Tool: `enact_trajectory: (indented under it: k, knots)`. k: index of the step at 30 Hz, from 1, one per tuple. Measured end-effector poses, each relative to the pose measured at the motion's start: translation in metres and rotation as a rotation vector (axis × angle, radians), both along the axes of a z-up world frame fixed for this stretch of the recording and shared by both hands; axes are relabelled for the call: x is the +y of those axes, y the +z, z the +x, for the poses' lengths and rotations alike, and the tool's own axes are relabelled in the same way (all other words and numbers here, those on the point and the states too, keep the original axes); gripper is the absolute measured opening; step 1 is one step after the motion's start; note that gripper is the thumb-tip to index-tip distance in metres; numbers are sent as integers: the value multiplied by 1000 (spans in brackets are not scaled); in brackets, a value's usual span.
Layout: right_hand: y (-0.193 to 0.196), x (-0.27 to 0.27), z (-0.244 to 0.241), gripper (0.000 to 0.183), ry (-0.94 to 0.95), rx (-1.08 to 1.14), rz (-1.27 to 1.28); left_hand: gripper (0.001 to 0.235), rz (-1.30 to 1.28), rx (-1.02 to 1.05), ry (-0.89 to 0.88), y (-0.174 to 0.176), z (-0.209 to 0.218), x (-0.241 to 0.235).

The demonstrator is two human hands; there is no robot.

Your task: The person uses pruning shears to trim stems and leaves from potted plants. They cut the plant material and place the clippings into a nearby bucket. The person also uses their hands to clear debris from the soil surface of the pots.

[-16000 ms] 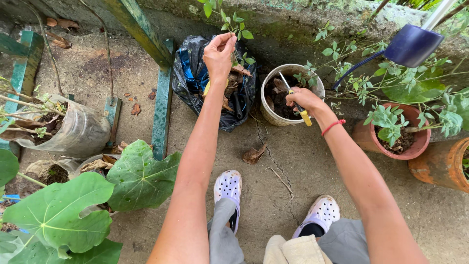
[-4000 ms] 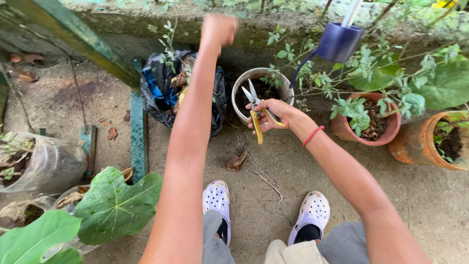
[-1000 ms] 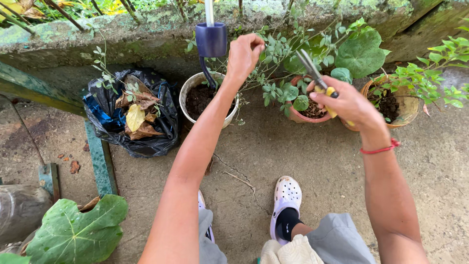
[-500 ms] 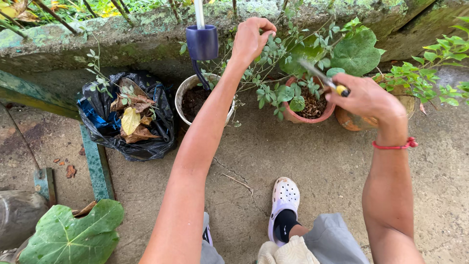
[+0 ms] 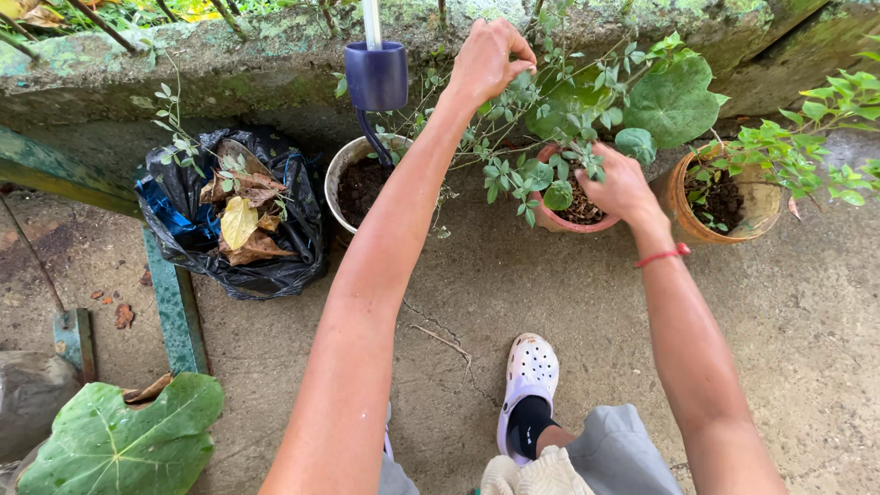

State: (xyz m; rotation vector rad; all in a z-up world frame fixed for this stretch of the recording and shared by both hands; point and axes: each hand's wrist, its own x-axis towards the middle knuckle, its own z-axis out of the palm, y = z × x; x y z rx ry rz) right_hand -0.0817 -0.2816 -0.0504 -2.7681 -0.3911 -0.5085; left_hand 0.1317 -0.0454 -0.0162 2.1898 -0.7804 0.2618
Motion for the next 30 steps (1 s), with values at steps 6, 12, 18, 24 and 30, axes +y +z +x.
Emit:
enact_trajectory:
  k: [6,12,18,24,30]
  knots:
    - [23,43,25,34,-227,309,366,20,33,36,-50,-3,4,-5]
    - [23,46,32,30,-170,296,339,19,-14,17,-53,-12,7,-14]
    - [7,42,35,32,-86,277,430,18,-16,6,-53,-17,9,-16]
    - [1,43,35,42,-98,263,371,19,-138,-15,-110,-23,24,-19]
    - [-7,20,52,24,-116,184,256,11,-369,21,203,-12,33,11]
